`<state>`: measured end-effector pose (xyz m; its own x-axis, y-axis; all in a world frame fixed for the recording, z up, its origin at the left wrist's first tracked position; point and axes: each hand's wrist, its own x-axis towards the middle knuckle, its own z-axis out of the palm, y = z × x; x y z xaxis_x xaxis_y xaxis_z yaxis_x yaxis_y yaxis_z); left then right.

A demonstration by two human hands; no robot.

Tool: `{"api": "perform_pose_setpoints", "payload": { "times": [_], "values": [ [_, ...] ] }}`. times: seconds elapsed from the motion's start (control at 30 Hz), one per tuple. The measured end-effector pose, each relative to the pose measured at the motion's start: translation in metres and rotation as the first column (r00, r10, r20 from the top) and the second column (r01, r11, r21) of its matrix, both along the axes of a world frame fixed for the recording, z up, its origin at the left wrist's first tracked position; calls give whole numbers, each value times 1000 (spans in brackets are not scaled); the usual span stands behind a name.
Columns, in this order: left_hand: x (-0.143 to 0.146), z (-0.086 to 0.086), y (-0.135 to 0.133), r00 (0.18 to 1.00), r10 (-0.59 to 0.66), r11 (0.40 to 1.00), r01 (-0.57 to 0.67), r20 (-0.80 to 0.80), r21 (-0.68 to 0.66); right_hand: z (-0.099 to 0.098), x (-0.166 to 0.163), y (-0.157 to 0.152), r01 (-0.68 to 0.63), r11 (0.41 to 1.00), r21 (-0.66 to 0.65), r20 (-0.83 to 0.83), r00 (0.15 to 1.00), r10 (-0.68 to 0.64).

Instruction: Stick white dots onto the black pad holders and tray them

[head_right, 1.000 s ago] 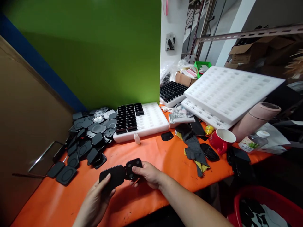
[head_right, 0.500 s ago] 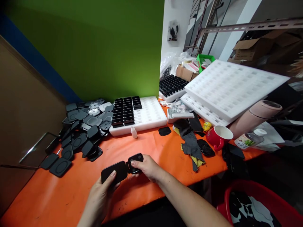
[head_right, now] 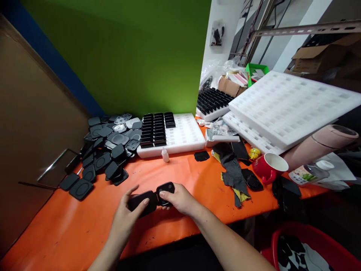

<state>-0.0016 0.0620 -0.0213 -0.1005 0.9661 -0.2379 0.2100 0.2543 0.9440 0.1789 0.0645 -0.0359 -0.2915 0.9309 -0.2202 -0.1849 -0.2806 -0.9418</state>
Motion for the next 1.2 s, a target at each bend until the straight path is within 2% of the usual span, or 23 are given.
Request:
{"api": "perform_pose_setpoints", "payload": {
  "times": [0.1, 0.2, 0.33, 0.43, 0.5, 0.67, 0.77, 0.93, 1.1, 1.2],
  "values": [
    [-7, -9, 9, 990, -120, 992, 116, -75, -52, 4, 0, 0, -3, 1000, 5, 27, 1000, 3],
    [-11, -13, 13, 989, -131, 989, 125, -72, -73, 5, 0, 0, -4, 999, -46, 53, 999, 7],
    [-10, -4, 11, 966, -238, 971, 234, -100, -45, 3, 4, 1, -34, 992, -123, 54, 998, 41],
    [-7, 4, 7, 919, -369, 929, 368, -140, -34, 0, 6, 3, -63, 990, -125, 34, 997, 68],
    [-4, 4, 5, 906, -403, 915, 403, -131, -26, -1, 7, 4, -49, 992, -120, 21, 998, 52],
    [3, -11, 0, 950, -311, 950, 311, -1, -24, -3, 6, 6, 74, 968, -238, -152, 982, -112],
    [7, -21, -5, 957, -264, 961, 272, 116, -56, -7, 7, 6, 116, 960, -255, -181, 970, -165],
    [10, -26, -12, 941, -215, 958, 256, 261, -133, -11, 6, 4, 158, 974, -162, -147, 972, -182],
    [21, -19, -22, 901, -215, 926, 311, 377, -215, -10, 1, 0, 135, 987, -88, -89, 986, -143],
    [30, -14, -30, 868, -166, 894, 332, 469, -299, -9, -2, -3, 148, 988, -42, -6, 989, -148]
  ]
}}
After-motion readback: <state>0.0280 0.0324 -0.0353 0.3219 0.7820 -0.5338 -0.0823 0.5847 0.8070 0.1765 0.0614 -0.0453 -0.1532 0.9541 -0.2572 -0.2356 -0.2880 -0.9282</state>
